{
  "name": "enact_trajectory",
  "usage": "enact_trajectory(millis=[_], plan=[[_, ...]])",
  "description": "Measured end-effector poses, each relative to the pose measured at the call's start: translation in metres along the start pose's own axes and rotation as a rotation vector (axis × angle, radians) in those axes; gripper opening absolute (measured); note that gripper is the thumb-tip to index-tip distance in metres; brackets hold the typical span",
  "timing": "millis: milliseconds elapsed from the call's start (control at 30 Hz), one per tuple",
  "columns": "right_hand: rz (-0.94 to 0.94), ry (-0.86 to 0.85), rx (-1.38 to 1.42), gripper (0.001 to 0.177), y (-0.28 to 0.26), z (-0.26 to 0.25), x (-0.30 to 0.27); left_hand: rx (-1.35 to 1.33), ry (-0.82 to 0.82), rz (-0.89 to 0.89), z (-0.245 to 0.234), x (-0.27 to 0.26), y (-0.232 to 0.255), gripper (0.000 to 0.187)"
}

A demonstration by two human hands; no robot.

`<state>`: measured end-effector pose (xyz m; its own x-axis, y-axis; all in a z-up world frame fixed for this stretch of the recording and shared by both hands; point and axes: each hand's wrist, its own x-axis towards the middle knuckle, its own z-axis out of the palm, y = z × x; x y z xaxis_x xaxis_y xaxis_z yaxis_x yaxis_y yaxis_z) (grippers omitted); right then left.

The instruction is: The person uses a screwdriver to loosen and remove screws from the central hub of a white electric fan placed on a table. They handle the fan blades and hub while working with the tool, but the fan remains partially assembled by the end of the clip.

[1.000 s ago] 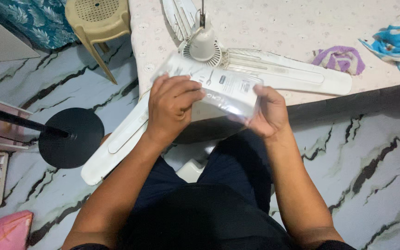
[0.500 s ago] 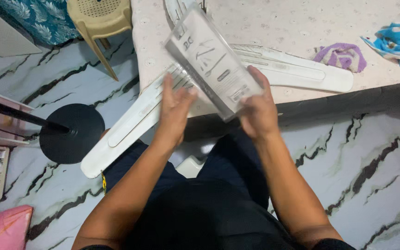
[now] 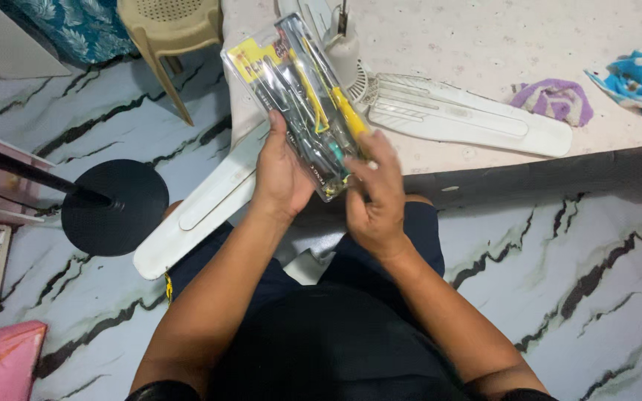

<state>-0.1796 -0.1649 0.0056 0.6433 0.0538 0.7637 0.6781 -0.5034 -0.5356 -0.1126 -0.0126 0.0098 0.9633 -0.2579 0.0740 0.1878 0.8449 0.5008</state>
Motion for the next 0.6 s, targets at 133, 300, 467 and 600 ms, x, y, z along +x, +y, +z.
enact_trajectory(millis=[133, 300, 467, 600], plan=[[0.006, 0.080, -0.160, 0.043, 0.001, 0.001, 0.001, -0.040, 0.034, -0.006, -0.005, 0.001, -0.008, 0.060], [0.135, 0.109, -0.130, 0.040, 0.010, -0.010, 0.002, -0.075, 0.035, -0.024, -0.012, 0.004, -0.007, 0.063], [0.384, 0.270, 0.221, 0.023, 0.023, 0.002, -0.005, -0.111, 0.065, -0.023, -0.010, 0.001, -0.010, 0.062], [0.299, 0.189, 0.000, 0.008, 0.027, 0.004, -0.017, -0.099, 0.007, 0.009, -0.015, -0.003, -0.014, 0.064]])
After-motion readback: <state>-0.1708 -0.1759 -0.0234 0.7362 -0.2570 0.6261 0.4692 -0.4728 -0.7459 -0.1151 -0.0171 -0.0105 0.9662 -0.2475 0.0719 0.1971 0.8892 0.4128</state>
